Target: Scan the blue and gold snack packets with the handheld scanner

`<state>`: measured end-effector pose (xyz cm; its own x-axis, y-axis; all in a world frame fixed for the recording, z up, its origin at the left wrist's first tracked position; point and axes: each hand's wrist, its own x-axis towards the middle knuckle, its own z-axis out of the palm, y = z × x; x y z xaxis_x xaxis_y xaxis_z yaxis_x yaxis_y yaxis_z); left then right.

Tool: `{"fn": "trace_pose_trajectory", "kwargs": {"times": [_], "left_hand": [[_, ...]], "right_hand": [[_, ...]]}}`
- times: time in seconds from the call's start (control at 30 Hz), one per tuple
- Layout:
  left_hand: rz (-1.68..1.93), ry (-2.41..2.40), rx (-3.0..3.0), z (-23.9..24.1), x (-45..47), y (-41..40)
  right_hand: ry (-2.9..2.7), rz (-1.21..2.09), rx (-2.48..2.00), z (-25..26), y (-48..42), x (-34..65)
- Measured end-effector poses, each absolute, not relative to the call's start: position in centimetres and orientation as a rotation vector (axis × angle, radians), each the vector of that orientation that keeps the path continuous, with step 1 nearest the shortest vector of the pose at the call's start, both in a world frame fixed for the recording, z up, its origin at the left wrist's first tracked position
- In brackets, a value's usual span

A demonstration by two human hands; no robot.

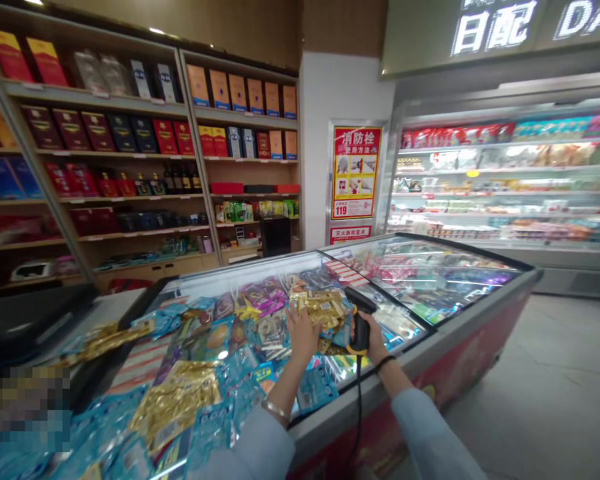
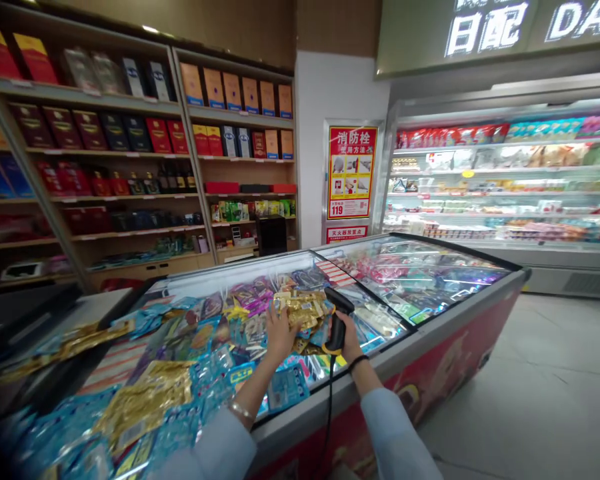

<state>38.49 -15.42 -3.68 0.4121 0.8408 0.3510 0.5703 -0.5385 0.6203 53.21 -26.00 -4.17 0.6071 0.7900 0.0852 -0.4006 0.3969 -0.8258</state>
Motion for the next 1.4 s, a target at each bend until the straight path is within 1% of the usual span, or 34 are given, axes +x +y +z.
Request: {"fn": "trace_pose_trajectory", "kwargs": {"times": [0.1, 0.37, 0.8, 0.93, 1.1, 1.27, 1.4], "left_hand": [[0.851, 1.330, 2.379, -4.4, 38.6, -15.7], [0.839, 1.300, 2.465, -4.8, 38.7, -16.2], [0.841, 1.194, 2.283, -4.5, 38.5, -15.5], [0.925, 1.215, 2.159, -2.7, 37.6, -15.3], [1.064, 1.232, 1.994, 1.6, 34.0, -12.8], [1.270, 1.199, 1.968, 5.7, 27.0, -8.8], [1.417, 1.259, 1.943, 6.4, 19.6, -5.8]], "right_hand": [[-0.457, 0.796, -0.872, -5.3, -25.7, 53.9], [-0.500, 0.800, -0.896, -5.5, -25.8, 53.9], [-0.506, 0.745, -0.859, -4.8, -26.7, 53.3], [-0.518, 0.719, -0.833, -4.5, -27.3, 53.1], [-0.583, 0.782, -0.834, -2.8, -27.0, 52.3], [-0.675, 0.831, -0.798, 0.1, -24.2, 48.8], [-0.773, 0.908, -0.755, 1.9, -20.7, 44.1]]}}
